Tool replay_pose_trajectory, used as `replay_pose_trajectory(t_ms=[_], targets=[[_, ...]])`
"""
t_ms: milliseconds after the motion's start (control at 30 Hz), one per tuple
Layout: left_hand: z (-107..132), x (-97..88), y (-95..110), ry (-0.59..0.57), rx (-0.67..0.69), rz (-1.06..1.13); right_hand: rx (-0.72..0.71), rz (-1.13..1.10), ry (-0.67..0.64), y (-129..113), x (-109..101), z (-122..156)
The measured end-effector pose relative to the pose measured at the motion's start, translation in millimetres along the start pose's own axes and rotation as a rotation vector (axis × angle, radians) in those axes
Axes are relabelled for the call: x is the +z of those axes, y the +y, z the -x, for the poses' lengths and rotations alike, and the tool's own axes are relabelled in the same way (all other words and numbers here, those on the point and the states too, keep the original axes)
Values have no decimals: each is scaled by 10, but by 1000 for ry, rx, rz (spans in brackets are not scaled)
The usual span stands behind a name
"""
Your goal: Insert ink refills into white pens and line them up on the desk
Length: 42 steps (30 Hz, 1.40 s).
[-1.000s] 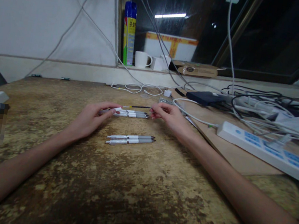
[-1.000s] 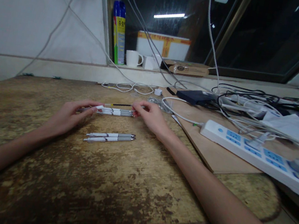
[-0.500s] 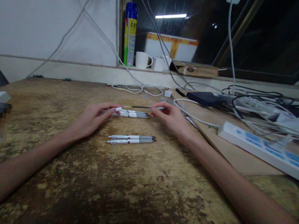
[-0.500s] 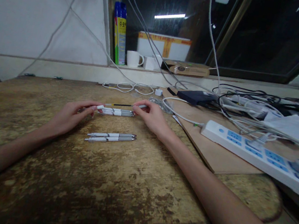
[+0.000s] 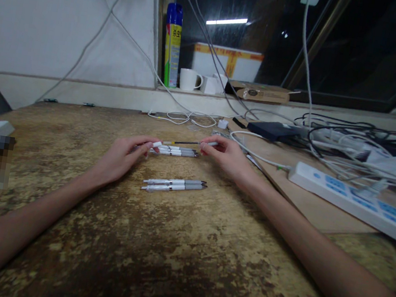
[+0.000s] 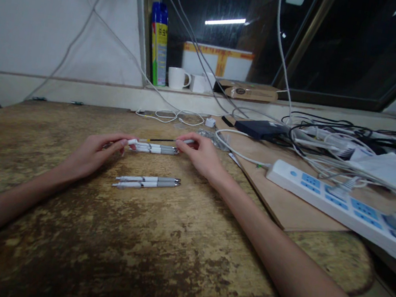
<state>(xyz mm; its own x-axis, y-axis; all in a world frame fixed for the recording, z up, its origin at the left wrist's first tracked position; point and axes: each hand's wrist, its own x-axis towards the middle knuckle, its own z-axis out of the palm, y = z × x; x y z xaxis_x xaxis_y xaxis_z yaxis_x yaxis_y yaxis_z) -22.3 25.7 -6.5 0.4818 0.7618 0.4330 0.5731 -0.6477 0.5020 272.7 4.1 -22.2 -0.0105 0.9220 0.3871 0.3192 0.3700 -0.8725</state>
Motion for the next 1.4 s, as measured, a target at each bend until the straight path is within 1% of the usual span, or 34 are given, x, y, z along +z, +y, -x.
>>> replay_pose_trajectory(t_ms=[200, 567, 1000, 1133, 1200, 1333, 1400], targets=[[2, 12, -13, 1, -2, 33, -4, -11, -30, -2, -11, 6], [6, 9, 48, -32, 8, 32, 89, -186, -52, -50, 11, 11], [12, 14, 80, -43, -1, 72, 100, -175, -43, -42, 8, 10], [13, 17, 82, -35, -8, 85, 105, -139, -40, -40, 0, 11], [17, 15, 97, -40, -2, 86, 81, -112, -49, -54, 6, 24], [24, 15, 138, -50, 29, 100, -54, -17, -89, -86, 35, 52], [23, 16, 142, -50, 27, 105, -82, 9, -95, -83, 44, 53]])
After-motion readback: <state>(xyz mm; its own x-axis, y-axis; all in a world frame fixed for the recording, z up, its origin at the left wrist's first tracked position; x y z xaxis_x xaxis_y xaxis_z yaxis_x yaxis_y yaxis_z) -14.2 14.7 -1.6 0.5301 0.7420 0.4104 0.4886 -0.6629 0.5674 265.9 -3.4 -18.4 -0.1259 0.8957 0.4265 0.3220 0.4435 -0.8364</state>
